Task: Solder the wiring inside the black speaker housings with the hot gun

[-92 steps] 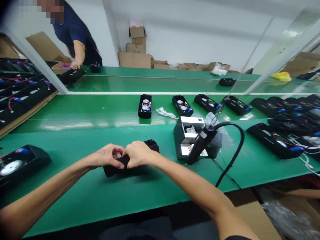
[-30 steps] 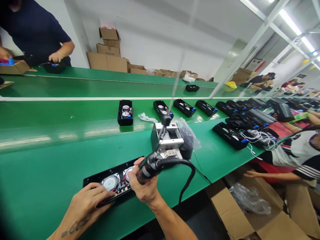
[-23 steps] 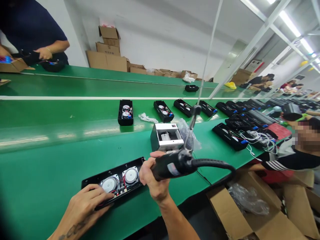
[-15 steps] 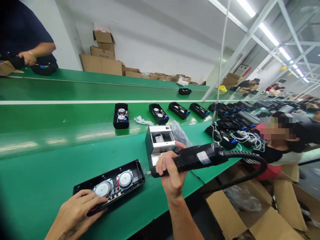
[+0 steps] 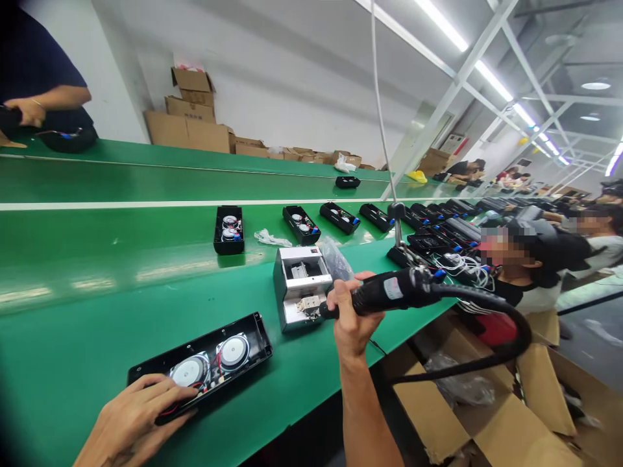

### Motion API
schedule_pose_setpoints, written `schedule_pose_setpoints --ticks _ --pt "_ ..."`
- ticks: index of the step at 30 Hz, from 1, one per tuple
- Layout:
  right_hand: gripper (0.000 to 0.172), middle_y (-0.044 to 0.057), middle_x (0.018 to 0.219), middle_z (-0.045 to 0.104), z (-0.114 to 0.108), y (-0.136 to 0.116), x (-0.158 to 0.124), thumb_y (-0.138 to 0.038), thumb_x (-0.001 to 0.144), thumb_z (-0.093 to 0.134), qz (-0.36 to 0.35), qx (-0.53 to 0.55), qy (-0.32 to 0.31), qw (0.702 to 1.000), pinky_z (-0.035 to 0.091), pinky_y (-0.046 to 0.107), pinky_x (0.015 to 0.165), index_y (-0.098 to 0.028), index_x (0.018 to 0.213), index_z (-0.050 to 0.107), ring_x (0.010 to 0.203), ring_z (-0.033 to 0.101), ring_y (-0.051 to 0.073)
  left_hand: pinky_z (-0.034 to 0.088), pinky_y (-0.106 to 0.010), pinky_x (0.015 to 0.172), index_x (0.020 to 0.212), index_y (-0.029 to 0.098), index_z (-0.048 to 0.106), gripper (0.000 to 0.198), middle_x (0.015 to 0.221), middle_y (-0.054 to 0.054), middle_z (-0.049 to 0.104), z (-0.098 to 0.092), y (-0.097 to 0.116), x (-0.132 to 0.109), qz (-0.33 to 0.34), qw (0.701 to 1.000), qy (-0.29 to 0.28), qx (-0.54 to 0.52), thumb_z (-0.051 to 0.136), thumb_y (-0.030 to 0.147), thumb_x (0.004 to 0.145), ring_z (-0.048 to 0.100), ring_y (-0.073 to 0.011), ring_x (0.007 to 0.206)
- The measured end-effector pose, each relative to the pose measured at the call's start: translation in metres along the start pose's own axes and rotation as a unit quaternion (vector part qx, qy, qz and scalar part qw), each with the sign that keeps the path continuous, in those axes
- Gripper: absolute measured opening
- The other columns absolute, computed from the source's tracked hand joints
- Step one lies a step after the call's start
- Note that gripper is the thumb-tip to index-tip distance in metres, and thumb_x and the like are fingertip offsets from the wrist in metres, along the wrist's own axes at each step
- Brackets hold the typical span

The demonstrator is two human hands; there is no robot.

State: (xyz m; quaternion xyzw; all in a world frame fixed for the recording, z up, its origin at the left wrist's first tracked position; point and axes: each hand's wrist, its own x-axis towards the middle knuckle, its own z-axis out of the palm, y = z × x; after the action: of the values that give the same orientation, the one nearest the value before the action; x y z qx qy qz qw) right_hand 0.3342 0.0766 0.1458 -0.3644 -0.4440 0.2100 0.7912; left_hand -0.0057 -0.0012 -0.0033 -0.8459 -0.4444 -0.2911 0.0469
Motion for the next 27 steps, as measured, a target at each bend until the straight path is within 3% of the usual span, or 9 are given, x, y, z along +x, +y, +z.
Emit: schedule_pose_setpoints --ticks 7,11,15,18,23,27 --pt "0.034 -0.012 0.054 0.055 -0.006 0.035 0.001 -0.034 0.088 0.08 0.004 -0.105 -0.04 0.994 0.044 0.032 0.055 -0.023 0.101 0.05 0.044 0.05 0.012 0.052 -0.018 0.053 0.095 0.037 0.075 0.01 0.076 0.011 0.08 0.001 -0.006 0.002 -0.026 1.0 -0.001 -0.012 0.069 0.036 0.087 0.077 -0.0149 0.071" --pt "0.034 -0.012 0.054 0.053 -0.001 0.025 -0.013 -0.033 0.089 0.081 0.081 -0.081 -0.132 0.985 0.04 0.029 0.049 -0.023 0.107 0.053 0.042 0.047 0.011 0.05 -0.02 0.052 0.1 0.035 0.073 0.018 0.077 0.008 0.079 0.003 0.002 0.002 -0.077 0.997 -0.016 0.003 0.069 0.033 0.082 0.075 -0.0155 0.068" --pt "0.033 -0.013 0.058 0.047 0.027 -0.002 -0.057 -0.025 0.096 0.071 0.138 0.087 -0.204 0.965 0.039 0.024 0.044 -0.028 0.123 0.052 0.041 0.043 0.009 0.051 -0.022 0.06 0.105 0.03 0.07 0.031 0.078 0.005 0.079 -0.005 0.015 0.01 -0.108 0.993 -0.056 -0.006 0.073 0.023 0.075 0.073 -0.0173 0.072" --pt "0.031 -0.011 0.064 0.048 0.056 -0.015 -0.095 -0.022 0.101 0.065 0.15 0.186 -0.264 0.935 0.042 0.022 0.045 -0.032 0.128 0.051 0.045 0.045 0.009 0.053 -0.024 0.064 0.107 0.028 0.068 0.038 0.077 0.005 0.078 -0.015 0.024 0.019 -0.125 0.987 -0.095 -0.024 0.078 0.019 0.072 0.074 -0.0193 0.076" --pt "0.032 -0.011 0.066 0.048 0.095 -0.013 -0.131 -0.023 0.103 0.064 0.15 0.205 -0.335 0.907 0.042 0.022 0.047 -0.035 0.13 0.053 0.047 0.045 0.008 0.053 -0.029 0.067 0.102 0.027 0.067 0.032 0.076 0.005 0.078 -0.022 0.031 0.027 -0.168 0.978 -0.118 -0.048 0.08 0.02 0.074 0.072 -0.0214 0.076" --pt "0.031 -0.01 0.07 0.049 0.104 -0.005 -0.137 -0.024 0.102 0.066 0.155 0.187 -0.35 0.905 0.042 0.022 0.048 -0.033 0.129 0.053 0.048 0.046 0.007 0.054 -0.031 0.071 0.097 0.026 0.066 0.028 0.077 0.005 0.078 -0.016 0.03 0.024 -0.162 0.979 -0.104 -0.068 0.08 0.019 0.074 0.07 -0.0213 0.074"
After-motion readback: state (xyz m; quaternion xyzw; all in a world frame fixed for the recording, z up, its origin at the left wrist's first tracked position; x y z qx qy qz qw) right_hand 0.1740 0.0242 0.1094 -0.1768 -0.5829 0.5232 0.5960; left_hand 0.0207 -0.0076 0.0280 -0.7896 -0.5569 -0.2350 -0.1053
